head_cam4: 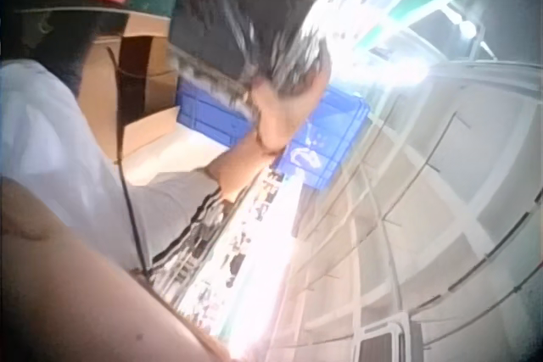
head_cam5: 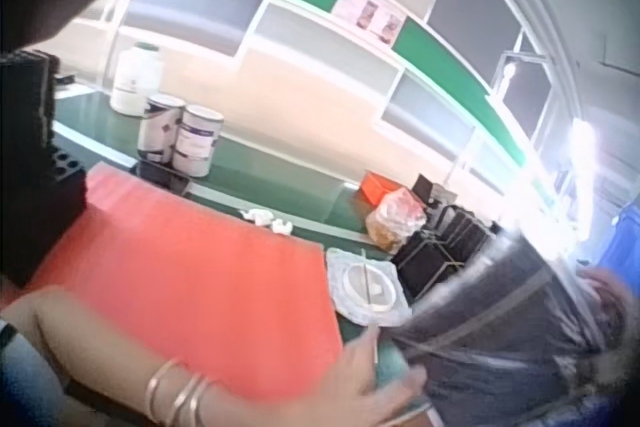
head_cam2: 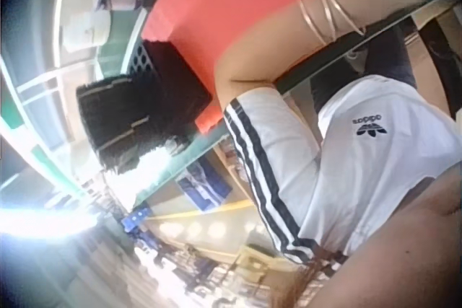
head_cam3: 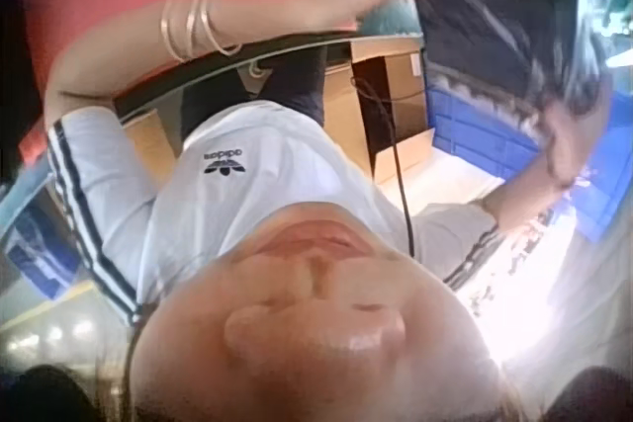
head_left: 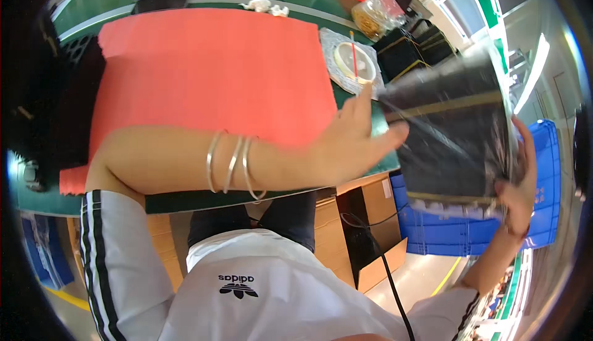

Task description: Group plastic components together, secure them with rubber bands, and place them into a plastic bag.

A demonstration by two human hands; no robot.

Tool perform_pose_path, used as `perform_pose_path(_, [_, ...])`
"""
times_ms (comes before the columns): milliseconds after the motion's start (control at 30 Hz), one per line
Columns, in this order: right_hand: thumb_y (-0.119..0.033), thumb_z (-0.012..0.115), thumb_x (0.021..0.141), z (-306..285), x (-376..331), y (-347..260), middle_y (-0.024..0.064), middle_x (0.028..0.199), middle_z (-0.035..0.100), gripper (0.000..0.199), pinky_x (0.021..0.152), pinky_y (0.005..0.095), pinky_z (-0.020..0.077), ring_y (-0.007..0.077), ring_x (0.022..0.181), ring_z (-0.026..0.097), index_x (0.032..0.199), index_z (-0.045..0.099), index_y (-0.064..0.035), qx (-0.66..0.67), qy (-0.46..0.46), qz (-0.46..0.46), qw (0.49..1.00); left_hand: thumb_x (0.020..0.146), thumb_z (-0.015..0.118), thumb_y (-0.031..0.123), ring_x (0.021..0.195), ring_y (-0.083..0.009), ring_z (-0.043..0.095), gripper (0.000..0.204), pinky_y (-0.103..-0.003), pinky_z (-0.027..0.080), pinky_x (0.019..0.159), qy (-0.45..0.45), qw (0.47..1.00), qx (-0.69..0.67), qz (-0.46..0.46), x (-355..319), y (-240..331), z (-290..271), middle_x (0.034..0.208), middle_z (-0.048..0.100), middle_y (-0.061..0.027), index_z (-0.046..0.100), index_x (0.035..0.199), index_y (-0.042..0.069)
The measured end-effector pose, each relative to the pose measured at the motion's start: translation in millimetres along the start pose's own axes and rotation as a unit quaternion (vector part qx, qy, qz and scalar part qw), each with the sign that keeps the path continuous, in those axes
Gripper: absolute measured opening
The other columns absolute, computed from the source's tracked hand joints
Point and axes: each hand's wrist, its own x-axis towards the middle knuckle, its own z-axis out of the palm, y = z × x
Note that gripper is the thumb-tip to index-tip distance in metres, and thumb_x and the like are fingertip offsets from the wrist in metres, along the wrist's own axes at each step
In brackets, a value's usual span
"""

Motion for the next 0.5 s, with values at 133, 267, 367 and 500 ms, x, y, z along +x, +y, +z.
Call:
perform_pose_path(133, [-0.010, 0.064, 0.055, 95, 86, -24, 0.0139, 0.114, 0.052, 0.079, 0.089, 0.0277, 0.0403, 0.0211, 0.104, 0.053, 0.130, 0.041, -0.0020, 0.140, -0.133, -0.126, 0.973, 0.087, 0.036, 0.058, 0.116, -0.0228, 0.036, 0.075, -0.037, 0.028, 0.097, 0.183, 0.970, -0.051, -0.150, -3, 20, -77, 0.132, 0.036, -0.0126, 0.026, 0.138, 0.003])
perform_pose_path(267, [-0.017, 0.073, 0.058, 165, 131, -51, 0.0095, 0.099, 0.059, 0.076, 0.076, 0.0264, 0.0443, 0.0151, 0.088, 0.057, 0.126, 0.043, 0.0000, 0.067, -0.166, -0.204, 0.962, 0.083, 0.037, 0.061, 0.126, -0.0208, 0.031, 0.077, -0.042, 0.021, 0.103, 0.315, 0.920, -0.071, -0.220, 17, -12, -142, 0.141, 0.030, -0.0108, 0.029, 0.137, 0.007])
perform_pose_path(367, [-0.025, 0.077, 0.058, 202, 141, -75, 0.0165, 0.102, 0.060, 0.085, 0.077, 0.0284, 0.0454, 0.0191, 0.092, 0.058, 0.127, 0.039, 0.0063, 0.091, -0.239, -0.186, 0.949, 0.070, 0.034, 0.076, 0.129, -0.0398, 0.028, 0.104, -0.044, 0.022, 0.105, 0.349, 0.909, 0.010, -0.227, 31, -55, -188, 0.139, 0.026, -0.0285, 0.016, 0.141, 0.003])
perform_pose_path(500, [-0.040, 0.077, 0.062, 244, 171, -73, 0.0219, 0.106, 0.059, 0.095, 0.079, 0.0290, 0.0461, 0.0216, 0.094, 0.059, 0.130, 0.033, 0.0117, 0.046, -0.254, -0.201, 0.945, 0.074, 0.026, 0.077, 0.133, -0.0438, 0.018, 0.102, -0.050, 0.017, 0.106, 0.313, 0.904, 0.051, -0.286, 40, -83, -209, 0.142, 0.022, -0.0304, 0.011, 0.143, 0.002])
